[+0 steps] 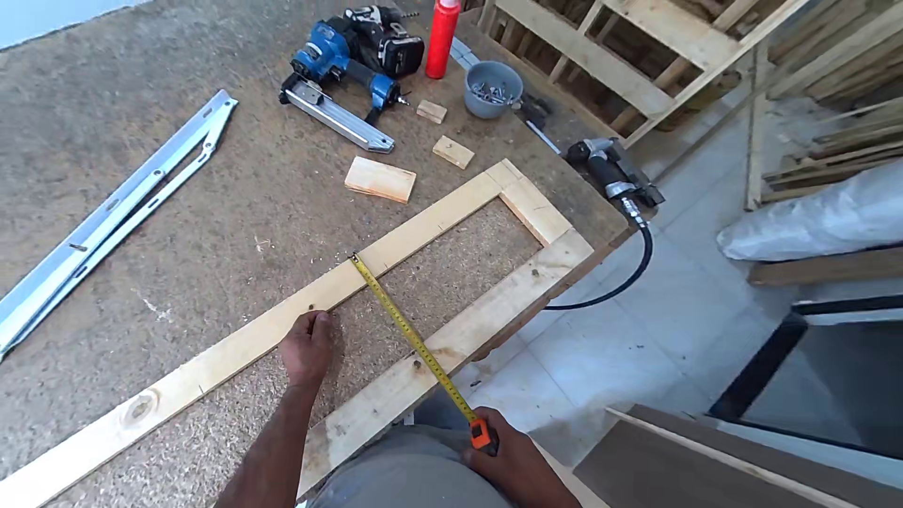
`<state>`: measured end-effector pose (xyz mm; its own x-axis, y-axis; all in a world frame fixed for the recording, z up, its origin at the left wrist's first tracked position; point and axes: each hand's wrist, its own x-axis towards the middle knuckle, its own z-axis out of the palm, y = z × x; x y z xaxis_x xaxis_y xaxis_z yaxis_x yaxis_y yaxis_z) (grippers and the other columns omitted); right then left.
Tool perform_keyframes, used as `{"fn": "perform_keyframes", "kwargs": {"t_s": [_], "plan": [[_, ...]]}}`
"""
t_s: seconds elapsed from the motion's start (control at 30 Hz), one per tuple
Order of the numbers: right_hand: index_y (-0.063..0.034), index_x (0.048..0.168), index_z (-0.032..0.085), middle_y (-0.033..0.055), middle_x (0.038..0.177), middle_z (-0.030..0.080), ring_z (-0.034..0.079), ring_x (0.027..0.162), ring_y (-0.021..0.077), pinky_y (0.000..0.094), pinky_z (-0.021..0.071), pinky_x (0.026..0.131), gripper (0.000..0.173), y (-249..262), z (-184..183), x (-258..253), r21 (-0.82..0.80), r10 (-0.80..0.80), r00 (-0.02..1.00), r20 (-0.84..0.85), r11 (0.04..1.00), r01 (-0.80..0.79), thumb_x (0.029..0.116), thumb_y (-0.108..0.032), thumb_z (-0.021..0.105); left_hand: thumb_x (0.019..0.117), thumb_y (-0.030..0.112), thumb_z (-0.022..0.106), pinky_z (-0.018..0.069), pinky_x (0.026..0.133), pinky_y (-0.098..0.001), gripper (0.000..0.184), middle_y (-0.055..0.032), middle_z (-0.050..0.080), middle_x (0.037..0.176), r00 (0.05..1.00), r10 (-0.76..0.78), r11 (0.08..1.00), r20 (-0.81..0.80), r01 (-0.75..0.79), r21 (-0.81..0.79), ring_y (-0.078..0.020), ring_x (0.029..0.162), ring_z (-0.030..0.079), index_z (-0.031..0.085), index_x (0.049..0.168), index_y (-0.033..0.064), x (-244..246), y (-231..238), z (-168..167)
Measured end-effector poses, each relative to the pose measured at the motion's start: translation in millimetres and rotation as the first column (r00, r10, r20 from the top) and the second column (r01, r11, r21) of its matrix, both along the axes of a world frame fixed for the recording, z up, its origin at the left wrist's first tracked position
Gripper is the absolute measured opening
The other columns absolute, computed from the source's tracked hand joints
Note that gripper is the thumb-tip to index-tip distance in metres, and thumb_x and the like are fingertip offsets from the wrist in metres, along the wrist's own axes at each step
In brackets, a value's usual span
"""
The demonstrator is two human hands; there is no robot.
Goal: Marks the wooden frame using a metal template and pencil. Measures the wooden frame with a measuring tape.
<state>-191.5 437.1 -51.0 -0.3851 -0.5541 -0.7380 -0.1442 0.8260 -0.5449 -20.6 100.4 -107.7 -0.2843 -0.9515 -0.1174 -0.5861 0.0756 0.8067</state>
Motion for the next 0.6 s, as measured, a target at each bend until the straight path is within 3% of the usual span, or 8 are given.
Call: {"fn": "perform_keyframes", "kwargs": {"t_s": [0.17,0.3,0.47,0.6], "plan": [[-0.0181,0.144,0.052,0.0087,0.104,0.072,0.071,0.089,0.0237,0.0491,0.0584,0.081,0.078,1.1,2.1,1.5,0.035,0.000,1.000,0.014,0.999,0.000,0.0770,-0.044,0.085,0.1023,0.021,0.062,0.0596,0.062,-0.0369,0.018,-0.0034,0.073,0.081,0.994,0.067,0.995,-0.087,-0.073,-0.065,-0.0132,0.063,0.068,0.072,0.106,0.0063,7.1,-4.3,0.7],[-0.0163,0.145,0.051,0.0095,0.103,0.071,0.070,0.088,0.0242,0.0483,0.0576,0.080,0.079,-0.3,3.1,-0.5,0.064,-0.012,0.999,0.039,0.998,0.010,0.0781,-0.042,0.085,0.1022,0.019,0.061,0.0594,0.073,-0.0363,0.020,-0.0069,0.073,0.088,0.990,0.040,0.976,-0.135,-0.068,-0.206,-0.0127,0.074,0.069,0.072,0.107,0.0027,6.1,-18.3,0.3],[-0.0162,0.142,0.053,0.0068,0.099,0.071,0.069,0.082,0.0206,0.0452,0.0582,0.074,0.076,-2.9,11.2,-2.0,0.083,-0.030,0.998,0.063,0.996,0.025,0.0775,-0.040,0.085,0.1020,0.019,0.061,0.0584,0.068,-0.0251,0.022,-0.0054,0.072,0.085,0.968,0.005,0.939,-0.250,-0.091,-0.333,-0.0054,0.070,0.067,0.071,0.105,-0.0001,-5.6,-24.0,-9.7],[-0.0125,0.141,0.054,0.0092,0.102,0.072,0.071,0.087,0.0230,0.0478,0.0589,0.080,0.075,-3.5,15.2,-4.5,0.105,-0.033,0.997,0.073,0.994,0.025,0.0783,-0.038,0.086,0.1025,0.019,0.060,0.0605,0.067,-0.0269,0.020,-0.0033,0.071,0.086,0.940,0.015,0.931,-0.340,-0.137,-0.338,-0.0062,0.072,0.068,0.070,0.106,0.0016,-22.3,-44.8,-9.0]]}}
